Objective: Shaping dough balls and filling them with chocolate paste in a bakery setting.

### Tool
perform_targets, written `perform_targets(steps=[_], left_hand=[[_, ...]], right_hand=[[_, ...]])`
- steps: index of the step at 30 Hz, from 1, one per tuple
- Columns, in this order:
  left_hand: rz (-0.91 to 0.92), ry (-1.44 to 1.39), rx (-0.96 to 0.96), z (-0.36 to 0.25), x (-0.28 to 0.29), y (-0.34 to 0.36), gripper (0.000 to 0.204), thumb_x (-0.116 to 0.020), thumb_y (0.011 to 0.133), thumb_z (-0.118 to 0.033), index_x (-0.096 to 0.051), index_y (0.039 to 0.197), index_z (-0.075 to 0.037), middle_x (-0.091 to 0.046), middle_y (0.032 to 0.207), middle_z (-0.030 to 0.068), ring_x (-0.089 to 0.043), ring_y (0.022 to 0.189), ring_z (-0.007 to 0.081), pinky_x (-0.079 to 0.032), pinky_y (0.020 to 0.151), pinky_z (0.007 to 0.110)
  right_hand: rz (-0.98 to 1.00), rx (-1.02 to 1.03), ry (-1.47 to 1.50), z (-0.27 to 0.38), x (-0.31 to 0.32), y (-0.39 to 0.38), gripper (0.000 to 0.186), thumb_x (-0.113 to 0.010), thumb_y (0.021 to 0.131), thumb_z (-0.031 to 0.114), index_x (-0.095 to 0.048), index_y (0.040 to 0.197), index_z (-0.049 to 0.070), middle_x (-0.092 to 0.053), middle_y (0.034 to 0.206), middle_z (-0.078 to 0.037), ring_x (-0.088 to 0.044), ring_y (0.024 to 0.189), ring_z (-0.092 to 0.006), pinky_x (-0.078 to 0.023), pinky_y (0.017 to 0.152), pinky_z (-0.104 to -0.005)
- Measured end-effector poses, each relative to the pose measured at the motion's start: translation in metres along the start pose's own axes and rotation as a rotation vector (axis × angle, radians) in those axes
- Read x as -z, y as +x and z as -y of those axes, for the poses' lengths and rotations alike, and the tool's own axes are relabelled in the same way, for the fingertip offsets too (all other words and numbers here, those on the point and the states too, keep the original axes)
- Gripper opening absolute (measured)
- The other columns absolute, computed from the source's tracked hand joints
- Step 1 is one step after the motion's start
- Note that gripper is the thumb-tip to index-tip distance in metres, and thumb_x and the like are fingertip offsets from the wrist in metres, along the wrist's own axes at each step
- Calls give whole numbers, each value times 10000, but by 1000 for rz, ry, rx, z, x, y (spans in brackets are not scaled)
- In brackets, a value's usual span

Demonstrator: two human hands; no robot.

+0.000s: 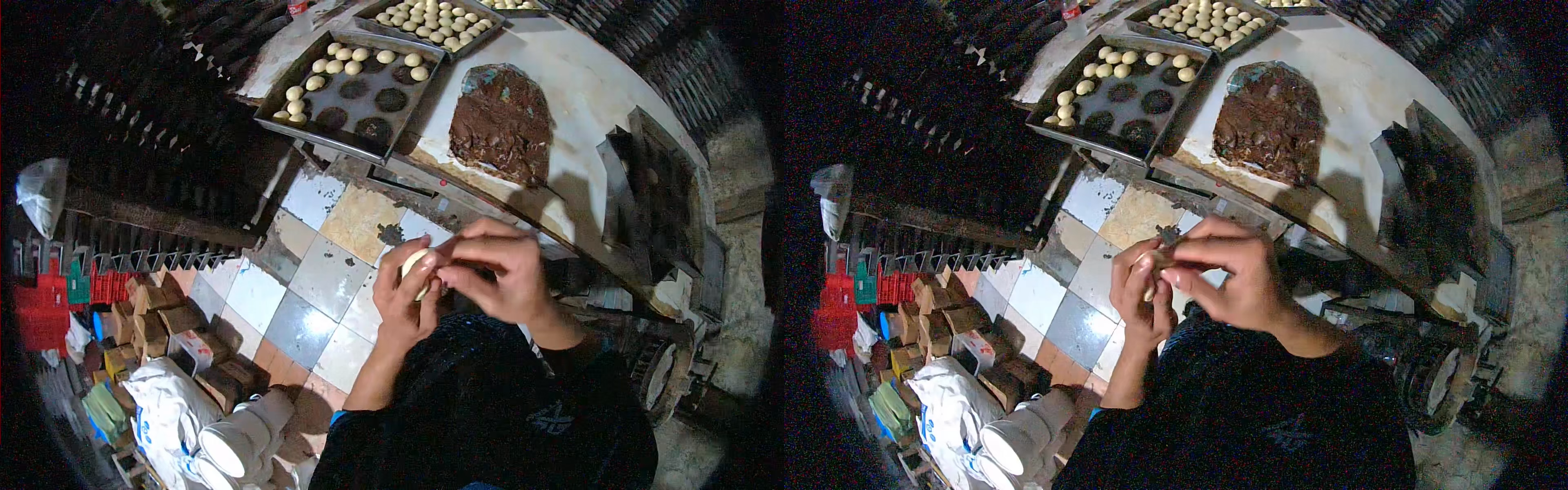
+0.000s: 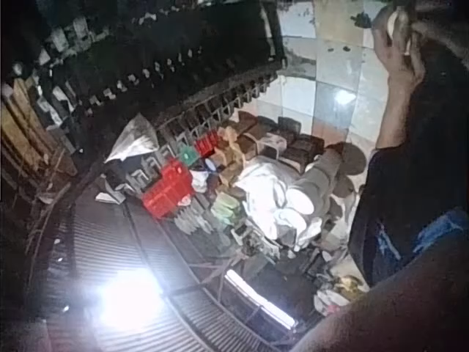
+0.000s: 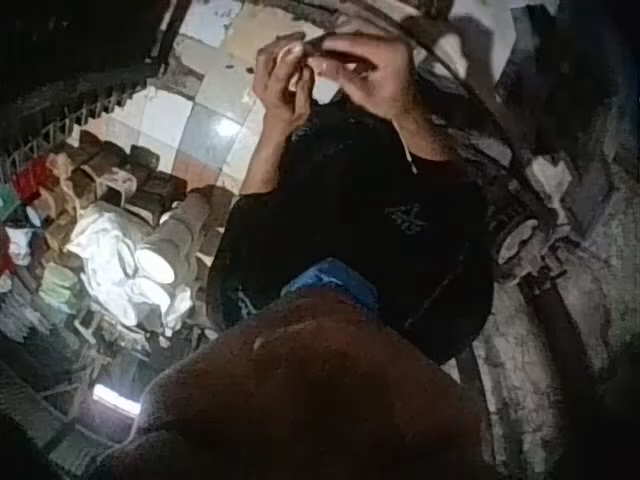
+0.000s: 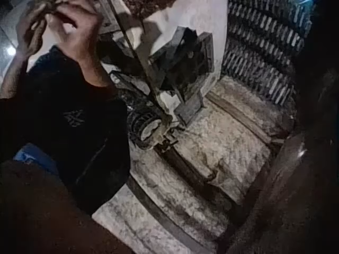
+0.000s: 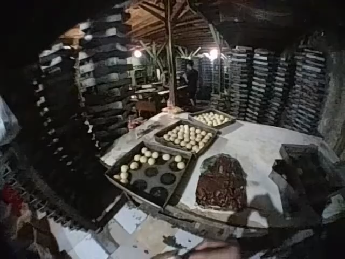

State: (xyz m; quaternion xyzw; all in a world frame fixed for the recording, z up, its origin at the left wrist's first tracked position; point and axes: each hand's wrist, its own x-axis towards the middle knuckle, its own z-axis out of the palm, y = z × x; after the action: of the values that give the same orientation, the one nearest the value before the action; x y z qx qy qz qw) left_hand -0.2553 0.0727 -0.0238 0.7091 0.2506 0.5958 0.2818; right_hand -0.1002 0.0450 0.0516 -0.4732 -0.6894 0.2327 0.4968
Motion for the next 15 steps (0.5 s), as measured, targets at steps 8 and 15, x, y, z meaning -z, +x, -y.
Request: perform_targets(steps=[8,15], left_hand=[[142,-556,426,-21,-56,5,470,-682,817,-218,-566,1231,-26,-464,1113,107,-475,986,199,-420,847,331],[275,-692,162,-41,-171,17,445,-503,972,-491,-658,872,-86,-449,1064,130,-484,942,244,-429,831,393]], right_hand=[[-168,39,-194,8,46,-38,265,-801,739,77,-708,974,-3,-654,879,-99,-662,755,-237,-531,654,-310],[-328,-130,102,-12,156,-89,260,-819,744,82,-708,967,8,-681,952,-121,-670,729,-178,-535,643,-275]])
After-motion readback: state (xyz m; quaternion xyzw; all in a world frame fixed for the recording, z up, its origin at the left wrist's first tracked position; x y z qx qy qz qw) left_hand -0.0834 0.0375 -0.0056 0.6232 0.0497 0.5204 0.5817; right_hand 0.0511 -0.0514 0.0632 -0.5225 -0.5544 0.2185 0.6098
